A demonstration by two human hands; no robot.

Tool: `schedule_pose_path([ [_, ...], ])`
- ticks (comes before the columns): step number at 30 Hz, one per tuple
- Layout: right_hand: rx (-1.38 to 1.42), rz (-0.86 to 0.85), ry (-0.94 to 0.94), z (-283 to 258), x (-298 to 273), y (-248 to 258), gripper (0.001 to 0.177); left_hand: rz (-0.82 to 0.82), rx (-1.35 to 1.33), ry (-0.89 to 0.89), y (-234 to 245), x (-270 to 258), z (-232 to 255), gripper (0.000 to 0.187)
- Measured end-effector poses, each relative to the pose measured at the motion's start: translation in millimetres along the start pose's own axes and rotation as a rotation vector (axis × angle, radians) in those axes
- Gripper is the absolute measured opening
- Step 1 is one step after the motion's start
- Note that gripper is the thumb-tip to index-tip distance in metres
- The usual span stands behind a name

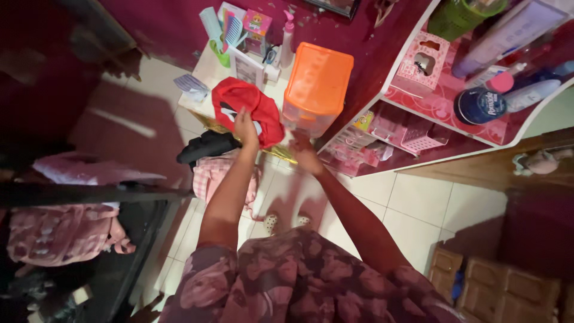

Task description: The person organizes various personal care products, bottles, and small containers on a set of shelves and a small table, moving items between the surfaces and inside a drawer.

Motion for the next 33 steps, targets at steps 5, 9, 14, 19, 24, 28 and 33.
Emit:
schedule_pose_path([
  [5,-0.49,0.118,0.65,-83.9,3.6,4.8,0.093,0.008,-0.236,0.201,20.2,-29.1,35.2,0.036],
  [9,-0.425,0.094,0.492,-185.7,-5.2,12.3,0.101,-0.229,-0.361,0.194,18.3,-58.1,103.9,0.036],
  [14,-0.574,0.192,0.255,-252.6,-3.7,43.8,0.05,-0.407,-0.387,-0.002,-12.6,-90.0,206.0,0.035],
  [19,-0.54,0.133,0.388,-275.5,4.7,103.0,0.027,-0.327,0.156,-0.684,0.7,-92.4,300.4,0.083],
  [24,-0.712,0.03,0.458,-299.9,2.6,137.4,0.04,-0.518,0.498,-0.724,-12.6,-35.8,315.2,0.035],
  [28,-0.834,0.192,0.634,-312.3,17.2,141.9,0.064,-0.534,0.531,-0.682,-43.6,-22.7,298.4,0.011],
  [33,-0.867,0.427,0.589,-299.2,33.9,142.4,0.049,-0.389,0.306,-0.728,-75.3,-39.3,299.1,0.013],
])
Point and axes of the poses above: each hand's wrist, its own x-axis towards the middle knuckle, its own y-axis out of the back of the hand, z = x × y, the point moved 3 cm from there along x, towards the middle knuckle, and after that the axes turned 3 degrees about z, right-handed, at the moved point
